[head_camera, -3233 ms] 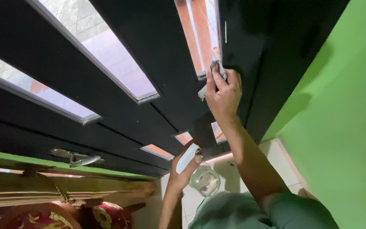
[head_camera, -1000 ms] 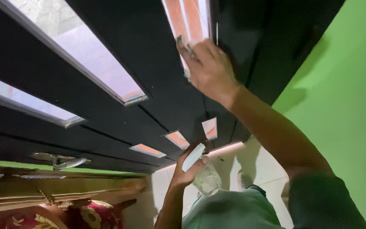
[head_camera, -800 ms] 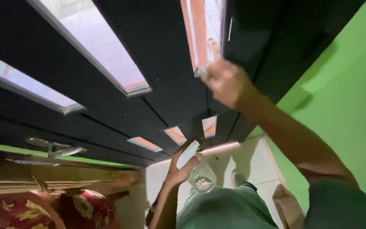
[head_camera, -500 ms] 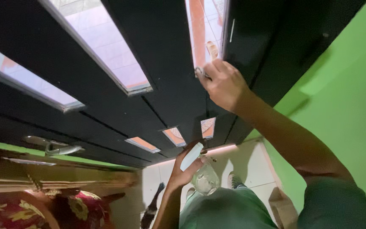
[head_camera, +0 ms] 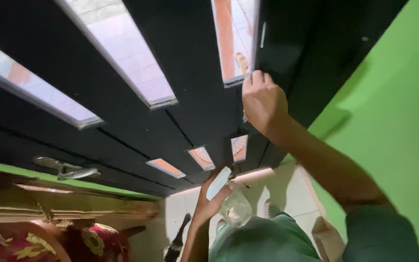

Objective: The person sprays a cleaning solution onto the glass panes of a black door and wipes them with a cloth. They systematically clean each pane from top to bottom, using the spray bottle in one hand and the cloth in the other.

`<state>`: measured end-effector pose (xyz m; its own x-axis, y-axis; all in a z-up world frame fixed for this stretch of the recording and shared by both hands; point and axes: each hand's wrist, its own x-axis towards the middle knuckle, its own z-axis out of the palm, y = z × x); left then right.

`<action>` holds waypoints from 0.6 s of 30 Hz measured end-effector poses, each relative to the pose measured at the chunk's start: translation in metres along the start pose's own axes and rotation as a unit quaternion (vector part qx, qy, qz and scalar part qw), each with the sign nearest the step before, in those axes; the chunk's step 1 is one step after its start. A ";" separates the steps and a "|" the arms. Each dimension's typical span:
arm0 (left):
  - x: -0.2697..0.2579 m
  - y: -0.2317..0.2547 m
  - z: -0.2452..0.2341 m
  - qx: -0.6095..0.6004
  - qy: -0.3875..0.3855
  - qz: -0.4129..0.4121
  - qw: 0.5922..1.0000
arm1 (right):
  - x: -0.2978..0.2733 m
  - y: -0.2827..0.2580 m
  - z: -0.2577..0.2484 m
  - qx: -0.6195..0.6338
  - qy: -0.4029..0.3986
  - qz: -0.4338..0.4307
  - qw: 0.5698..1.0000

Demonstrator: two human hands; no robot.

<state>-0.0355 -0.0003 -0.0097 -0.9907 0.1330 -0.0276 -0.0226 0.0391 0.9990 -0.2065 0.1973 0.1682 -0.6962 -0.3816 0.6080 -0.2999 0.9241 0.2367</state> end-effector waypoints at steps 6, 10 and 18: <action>-0.008 0.006 -0.007 -0.013 0.009 -0.021 1.000 | -0.012 -0.052 0.019 0.312 0.123 0.106 0.936; -0.013 0.009 -0.012 -0.029 -0.001 -0.053 0.998 | -0.016 -0.045 0.014 0.400 0.222 0.208 0.865; -0.020 0.013 -0.012 -0.069 0.004 -0.054 0.996 | 0.019 -0.058 0.012 0.443 0.274 0.353 0.777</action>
<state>-0.0178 -0.0145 0.0041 -0.9825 0.1283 -0.1351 -0.1466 -0.0845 0.9856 -0.2104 0.1361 0.1569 -0.5819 0.5041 0.6381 -0.4690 0.4330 -0.7698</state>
